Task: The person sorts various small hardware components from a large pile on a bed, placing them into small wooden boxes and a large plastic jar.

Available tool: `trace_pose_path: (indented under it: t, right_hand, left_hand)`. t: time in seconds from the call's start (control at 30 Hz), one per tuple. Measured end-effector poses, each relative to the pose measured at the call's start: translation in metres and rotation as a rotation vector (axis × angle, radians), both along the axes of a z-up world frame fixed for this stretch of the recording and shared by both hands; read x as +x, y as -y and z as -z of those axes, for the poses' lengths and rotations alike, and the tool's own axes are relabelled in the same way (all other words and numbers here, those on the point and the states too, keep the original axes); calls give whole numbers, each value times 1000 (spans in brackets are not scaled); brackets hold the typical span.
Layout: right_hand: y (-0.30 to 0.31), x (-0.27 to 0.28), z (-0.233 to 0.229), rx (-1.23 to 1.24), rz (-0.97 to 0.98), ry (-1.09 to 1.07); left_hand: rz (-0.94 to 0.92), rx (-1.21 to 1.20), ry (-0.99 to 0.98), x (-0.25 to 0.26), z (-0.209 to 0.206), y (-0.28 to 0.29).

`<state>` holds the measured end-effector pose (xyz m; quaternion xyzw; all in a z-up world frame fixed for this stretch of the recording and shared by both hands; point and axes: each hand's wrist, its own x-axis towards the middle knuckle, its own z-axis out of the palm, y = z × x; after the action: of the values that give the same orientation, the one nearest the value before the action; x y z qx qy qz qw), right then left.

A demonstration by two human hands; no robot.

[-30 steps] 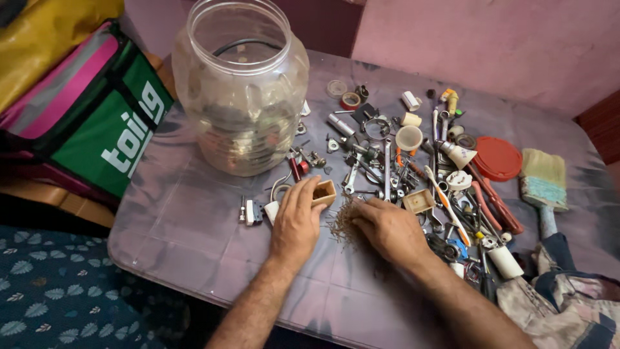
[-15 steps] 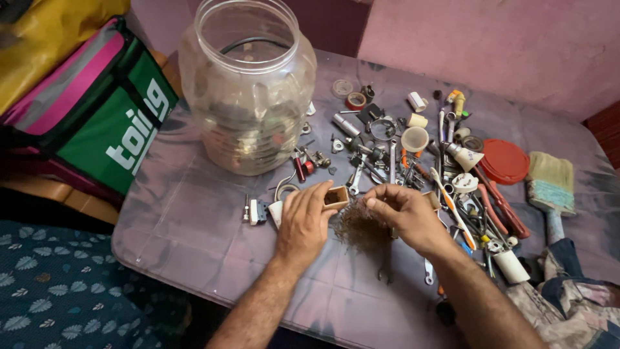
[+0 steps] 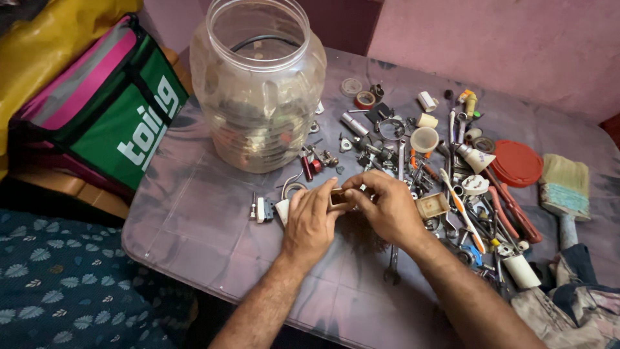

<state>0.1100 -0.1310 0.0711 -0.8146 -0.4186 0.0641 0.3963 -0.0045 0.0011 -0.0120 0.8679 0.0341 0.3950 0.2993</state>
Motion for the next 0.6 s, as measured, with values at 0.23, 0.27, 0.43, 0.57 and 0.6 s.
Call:
trace_pose_path:
  t: [0.23, 0.27, 0.43, 0.57, 0.6]
  right_hand:
    - [1, 3, 4, 75, -43, 27]
    - [1, 3, 4, 84, -51, 27]
    - [2, 2, 1, 97, -91, 83]
    - [8, 0, -4, 65, -18, 54]
    - [11, 0, -5, 57, 26, 44]
  left_hand:
    - [-8, -7, -18, 0, -3, 2]
    - [-10, -7, -25, 0, -3, 2]
    - [-15, 16, -19, 0, -1, 2]
    - [-20, 25, -11, 1, -2, 2]
    - [-18, 25, -12, 1, -2, 2]
